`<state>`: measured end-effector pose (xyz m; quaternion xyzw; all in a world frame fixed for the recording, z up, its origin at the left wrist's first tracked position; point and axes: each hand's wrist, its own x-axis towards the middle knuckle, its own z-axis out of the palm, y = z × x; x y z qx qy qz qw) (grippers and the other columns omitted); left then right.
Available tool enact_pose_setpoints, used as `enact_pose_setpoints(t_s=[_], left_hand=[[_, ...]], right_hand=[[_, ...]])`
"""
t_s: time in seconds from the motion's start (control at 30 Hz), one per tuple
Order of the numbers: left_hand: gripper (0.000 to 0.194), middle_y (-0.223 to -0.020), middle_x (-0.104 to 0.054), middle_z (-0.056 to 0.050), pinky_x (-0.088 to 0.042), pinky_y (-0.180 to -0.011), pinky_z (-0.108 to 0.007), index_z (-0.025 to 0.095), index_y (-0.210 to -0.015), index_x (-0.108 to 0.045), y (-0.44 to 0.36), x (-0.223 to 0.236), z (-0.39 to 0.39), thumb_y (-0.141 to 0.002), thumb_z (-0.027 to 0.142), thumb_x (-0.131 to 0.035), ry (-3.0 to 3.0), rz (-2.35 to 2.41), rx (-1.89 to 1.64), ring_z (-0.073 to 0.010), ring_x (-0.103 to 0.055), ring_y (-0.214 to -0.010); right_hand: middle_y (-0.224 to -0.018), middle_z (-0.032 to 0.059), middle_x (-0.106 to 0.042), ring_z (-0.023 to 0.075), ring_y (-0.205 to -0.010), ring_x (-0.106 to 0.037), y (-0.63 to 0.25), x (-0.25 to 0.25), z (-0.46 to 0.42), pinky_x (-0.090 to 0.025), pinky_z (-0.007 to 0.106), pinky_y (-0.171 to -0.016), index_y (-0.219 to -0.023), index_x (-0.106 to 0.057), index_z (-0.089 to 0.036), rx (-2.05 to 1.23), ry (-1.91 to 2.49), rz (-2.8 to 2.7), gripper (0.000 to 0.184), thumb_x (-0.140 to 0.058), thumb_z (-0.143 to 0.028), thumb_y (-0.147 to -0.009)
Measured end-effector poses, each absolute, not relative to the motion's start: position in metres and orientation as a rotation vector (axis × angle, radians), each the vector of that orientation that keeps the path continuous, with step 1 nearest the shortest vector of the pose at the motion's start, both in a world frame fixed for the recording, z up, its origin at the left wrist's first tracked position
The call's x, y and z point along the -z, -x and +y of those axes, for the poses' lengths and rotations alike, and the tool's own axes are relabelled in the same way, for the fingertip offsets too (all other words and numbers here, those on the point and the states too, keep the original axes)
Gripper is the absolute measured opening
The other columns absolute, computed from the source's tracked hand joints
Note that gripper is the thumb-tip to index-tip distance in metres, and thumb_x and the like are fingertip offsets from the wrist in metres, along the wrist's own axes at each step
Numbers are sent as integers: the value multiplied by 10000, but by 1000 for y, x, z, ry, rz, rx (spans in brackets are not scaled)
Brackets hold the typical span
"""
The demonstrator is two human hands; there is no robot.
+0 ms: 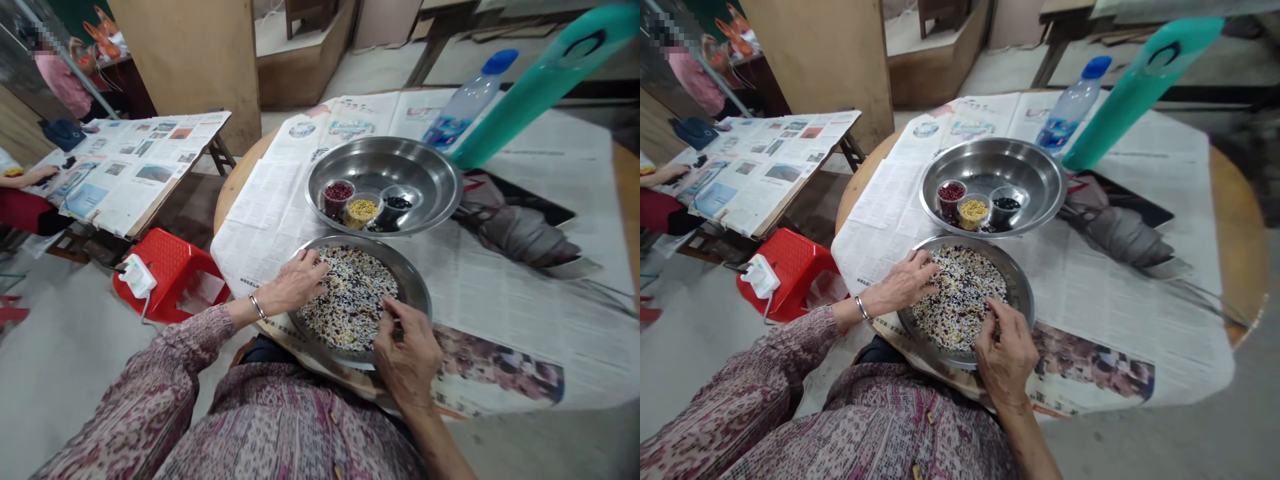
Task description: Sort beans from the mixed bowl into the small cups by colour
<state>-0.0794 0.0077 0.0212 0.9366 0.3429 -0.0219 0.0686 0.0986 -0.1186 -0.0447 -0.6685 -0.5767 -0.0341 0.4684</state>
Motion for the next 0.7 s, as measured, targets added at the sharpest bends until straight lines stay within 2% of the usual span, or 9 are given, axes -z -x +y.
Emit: enact_pose_setpoints(t_s=[0.07,0.13,0.2,0.27,0.3,0.37,0.47,0.57,0.7], left_hand=[[738,-1341,-436,-169,-485,-954,-438,143,-1322,-433,67,-17,12,-789,564,-720,-2751,1098,17,-324,-440,-1224],[903,-1346,-423,-195,-496,-926,-453,120,-1355,-404,53,-14,14,-693,600,-787,-2690,1100,51,-357,-447,-1215],[662,-1267,-485,-164,-507,-888,-406,129,-1284,-480,40,-12,12,-788,473,-752,-2630,1013,122,-317,-505,-1147],[298,-1158,-547,-115,-507,-849,-345,145,-1182,-550,33,-12,6,-917,270,-604,-2584,887,163,-243,-562,-1041],[208,-1110,-565,-95,-505,-825,-323,151,-1145,-567,32,-13,1,-947,192,-522,-2571,829,160,-212,-578,-981],[192,-1034,-583,-73,-498,-770,-299,153,-1086,-585,34,-14,-11,-970,144,-432,-2558,746,129,-178,-582,-885],[162,-1010,-594,-72,-489,-765,-297,155,-1038,-604,45,-17,-28,-980,254,-491,-2612,528,72,-174,-569,-870],[216,-1144,-604,-91,-480,-834,-328,174,-1069,-629,53,-17,-38,-940,341,-584,-2787,236,30,-206,-550,-992],[339,-1402,-510,-78,-426,-996,-430,227,-1212,-623,43,-8,-29,-896,347,-639,-3058,124,-91,-271,-456,-1250]], right_hand=[[-1033,113,-718,191,-959,-661,-99,45,-119,-529,348,-893,-1113,-664,-148,91,1634,-1414,269,-497,-149,-903],[-1026,121,-716,192,-951,-659,-99,45,-119,-529,346,-883,-1114,-665,-137,99,1629,-1418,271,-493,-142,-905],[-1022,122,-715,191,-941,-659,-99,46,-119,-532,342,-870,-1117,-664,-135,106,1626,-1423,270,-496,-143,-906],[-1023,121,-713,190,-939,-658,-98,46,-119,-532,345,-868,-1120,-664,-137,109,1627,-1412,270,-497,-149,-908],[-1023,121,-711,191,-940,-657,-98,46,-120,-530,349,-870,-1121,-664,-138,107,1628,-1399,270,-496,-155,-910],[-1027,121,-704,195,-951,-651,-99,46,-121,-524,361,-880,-1123,-663,-143,93,1631,-1376,273,-486,-173,-918],[-1035,123,-690,207,-984,-637,-99,46,-122,-506,386,-904,-1127,-663,-153,70,1642,-1352,294,-445,-202,-936],[-1050,134,-674,219,-1007,-623,-100,47,-123,-491,403,-913,-1119,-672,-154,74,1663,-1301,314,-418,-233,-952],[-1086,148,-648,233,-1026,-608,-100,48,-123,-478,416,-922,-1146,-672,-150,72,1693,-1253,329,-425,-264,-963]])
